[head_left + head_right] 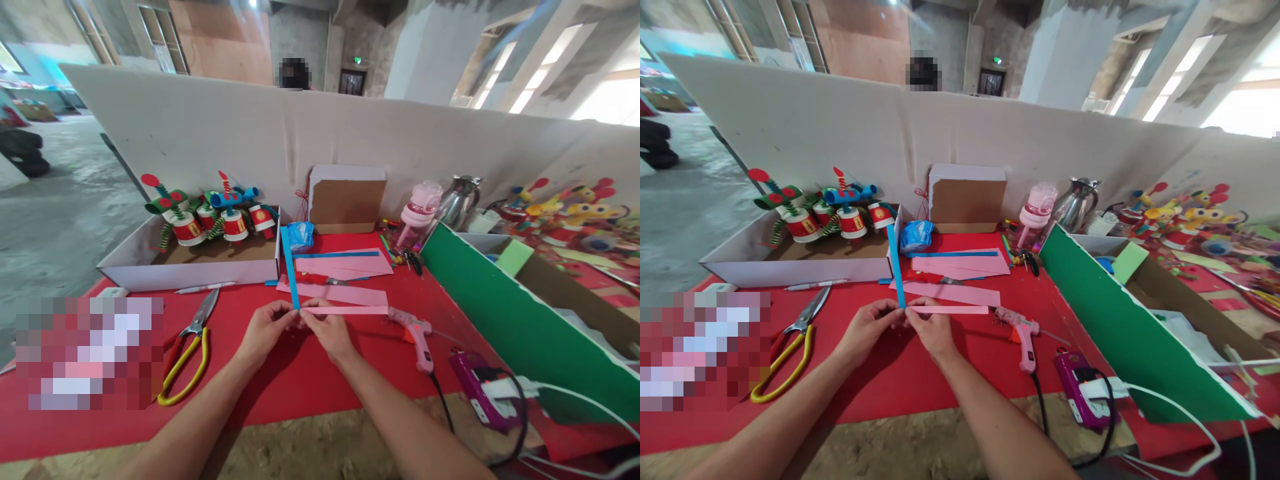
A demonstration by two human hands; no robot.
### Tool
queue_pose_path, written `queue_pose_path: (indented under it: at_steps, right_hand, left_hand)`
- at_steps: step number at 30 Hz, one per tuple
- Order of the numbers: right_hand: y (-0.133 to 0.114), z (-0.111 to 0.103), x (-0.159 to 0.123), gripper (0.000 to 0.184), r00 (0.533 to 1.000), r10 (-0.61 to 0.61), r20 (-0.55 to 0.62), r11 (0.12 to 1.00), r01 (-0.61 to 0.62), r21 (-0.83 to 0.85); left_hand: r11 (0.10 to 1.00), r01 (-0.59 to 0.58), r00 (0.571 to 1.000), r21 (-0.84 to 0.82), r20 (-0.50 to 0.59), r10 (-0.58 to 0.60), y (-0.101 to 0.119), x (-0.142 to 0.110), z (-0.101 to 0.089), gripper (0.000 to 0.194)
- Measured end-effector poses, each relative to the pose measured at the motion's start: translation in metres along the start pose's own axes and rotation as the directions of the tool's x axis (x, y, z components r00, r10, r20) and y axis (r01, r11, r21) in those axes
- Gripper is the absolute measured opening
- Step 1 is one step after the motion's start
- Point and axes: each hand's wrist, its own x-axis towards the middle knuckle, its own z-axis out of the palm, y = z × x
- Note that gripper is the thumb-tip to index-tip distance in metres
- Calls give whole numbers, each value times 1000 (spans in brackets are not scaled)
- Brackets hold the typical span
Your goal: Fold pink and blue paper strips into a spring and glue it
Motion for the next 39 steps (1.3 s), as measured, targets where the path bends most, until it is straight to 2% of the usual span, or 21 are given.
queue_pose_path:
  at_steps: [7,13,17,19,22,25,30,35,39]
  right_hand:
    - [-5,-1,-1,14,998,-60,-14,992,58,-113]
    - [-7,-1,-1,14,999,-37,4,996,37,-79]
    - [-2,1,1,14,997,-65,34,998,66,-25]
    - [1,1,3,19,997,-29,77,998,25,62]
    - [2,1,4,28,991,91,102,977,-109,181]
    - [0,2,2,32,977,155,146,933,-193,302]
    - [-2,3,0,35,968,162,193,910,-223,350]
    - [-3,2,-1,33,975,151,165,931,-197,309]
    - [-2,2,-1,34,974,163,156,927,-206,314]
  left_hand:
    - [1000,-6,1000,22,-11,6,-2,1,-2,27]
    - [998,-4,999,58,-38,6,1,0,0,27]
    - [1000,-13,998,14,-67,14,0,1,-1,27]
    - [999,-16,997,-50,-71,13,-2,2,-3,27]
    - [991,-10,999,-134,-36,6,-3,2,-5,27]
    - [991,1,1000,-134,7,0,-3,1,-4,27]
    - [983,56,998,-176,-17,-60,-3,1,-1,27]
    - [994,-6,1000,-113,-28,2,0,-1,2,26]
    - [996,-7,1000,-84,-22,5,0,-1,1,24]
